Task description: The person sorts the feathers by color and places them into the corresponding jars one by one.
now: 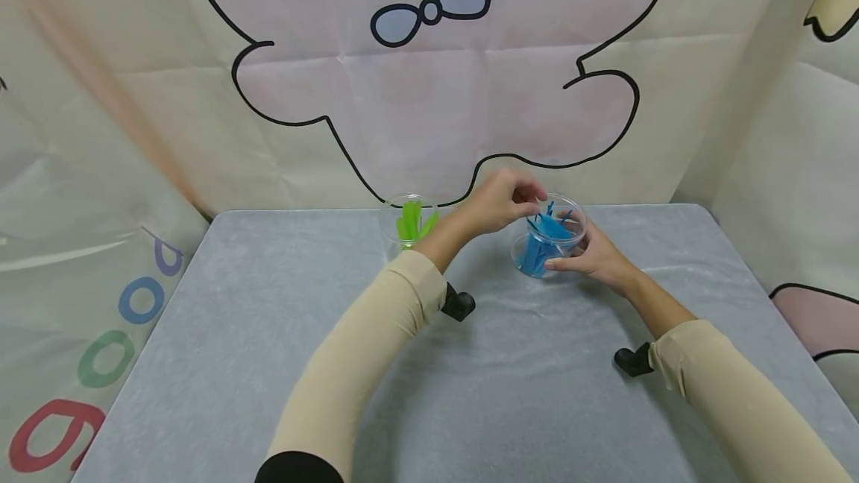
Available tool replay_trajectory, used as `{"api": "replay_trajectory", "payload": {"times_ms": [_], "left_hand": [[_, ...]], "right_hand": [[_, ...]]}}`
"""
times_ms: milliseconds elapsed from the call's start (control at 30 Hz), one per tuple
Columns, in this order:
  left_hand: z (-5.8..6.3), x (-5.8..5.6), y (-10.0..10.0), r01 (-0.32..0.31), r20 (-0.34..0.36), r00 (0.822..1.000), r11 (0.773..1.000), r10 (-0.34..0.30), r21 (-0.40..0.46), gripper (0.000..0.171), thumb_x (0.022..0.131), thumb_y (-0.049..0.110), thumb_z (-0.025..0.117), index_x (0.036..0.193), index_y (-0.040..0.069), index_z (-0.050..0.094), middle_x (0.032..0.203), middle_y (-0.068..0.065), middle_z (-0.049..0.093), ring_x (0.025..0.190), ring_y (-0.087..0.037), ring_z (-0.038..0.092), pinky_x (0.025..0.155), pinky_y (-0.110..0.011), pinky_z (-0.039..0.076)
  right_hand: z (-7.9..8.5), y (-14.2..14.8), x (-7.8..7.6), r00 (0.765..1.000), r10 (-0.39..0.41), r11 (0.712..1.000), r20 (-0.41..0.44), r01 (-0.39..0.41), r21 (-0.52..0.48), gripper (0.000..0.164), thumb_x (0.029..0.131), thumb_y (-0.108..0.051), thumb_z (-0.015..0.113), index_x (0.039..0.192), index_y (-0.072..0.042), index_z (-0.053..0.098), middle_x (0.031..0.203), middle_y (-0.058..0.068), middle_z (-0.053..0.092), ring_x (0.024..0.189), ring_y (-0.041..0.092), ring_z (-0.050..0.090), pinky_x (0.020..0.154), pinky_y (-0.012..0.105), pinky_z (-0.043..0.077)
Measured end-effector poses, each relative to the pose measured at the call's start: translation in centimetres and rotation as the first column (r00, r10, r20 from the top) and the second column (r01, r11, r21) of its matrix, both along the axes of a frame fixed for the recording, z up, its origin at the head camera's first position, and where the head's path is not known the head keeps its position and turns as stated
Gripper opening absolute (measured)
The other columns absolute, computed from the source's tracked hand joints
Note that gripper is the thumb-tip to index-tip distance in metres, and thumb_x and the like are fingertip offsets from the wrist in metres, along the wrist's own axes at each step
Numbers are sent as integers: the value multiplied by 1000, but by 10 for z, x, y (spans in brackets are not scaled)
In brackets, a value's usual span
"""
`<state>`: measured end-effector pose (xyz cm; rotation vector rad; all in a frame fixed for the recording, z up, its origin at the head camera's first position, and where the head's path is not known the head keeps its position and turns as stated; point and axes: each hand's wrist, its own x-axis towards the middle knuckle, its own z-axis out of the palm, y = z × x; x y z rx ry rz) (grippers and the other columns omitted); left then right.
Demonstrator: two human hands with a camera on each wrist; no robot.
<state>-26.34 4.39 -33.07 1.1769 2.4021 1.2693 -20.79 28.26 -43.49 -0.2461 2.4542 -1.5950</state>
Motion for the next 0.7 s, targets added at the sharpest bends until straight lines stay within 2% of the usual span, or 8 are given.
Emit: {"api": "replay_trajectory", "payload": {"times_ms": [133, 200, 367, 700], "left_hand": [[-4, 2, 2, 8, -2, 1000, 1000, -8, 0, 15, 94, 3, 67, 107, 0, 72, 94, -7, 70, 82, -12, 63, 76, -15, 50], [-5, 2, 2, 15, 1, 1000, 1000, -15, 3, 15, 94, 3, 67, 108, 0, 72, 95, -7, 71, 82, -12, 63, 76, -15, 50], [-4, 4, -2, 5, 1, 1000, 1000, -5, 13, 17, 95, 5, 67, 110, -1, 72, 98, -8, 71, 84, -12, 63, 77, -16, 50], [2, 8, -23, -20, -1, 1000, 1000, 20, 6, 20, 97, 14, 66, 114, 4, 72, 103, -5, 70, 91, -13, 61, 83, -17, 49]], "right_hand": [[0, -1, 1, 1000, 7, 999, -14, -7, -31, 86, 85, -9, 80, 149, -8, 23, 151, 17, 36, 134, 32, 43, 99, 20, 44], [1, -2, 2, 1000, 9, 999, -18, -10, -53, 85, 84, -8, 81, 148, -6, 24, 150, 16, 37, 131, 28, 45, 95, 15, 44], [3, -3, 3, 1000, 6, 998, -7, -6, -57, 85, 84, -9, 81, 147, -8, 24, 149, 16, 37, 127, 22, 46, 93, 14, 45], [5, -4, 7, 1000, -5, 999, -25, 6, 35, 87, 83, -13, 82, 149, -6, 26, 149, 16, 39, 133, 31, 40, 97, 20, 42]]}}
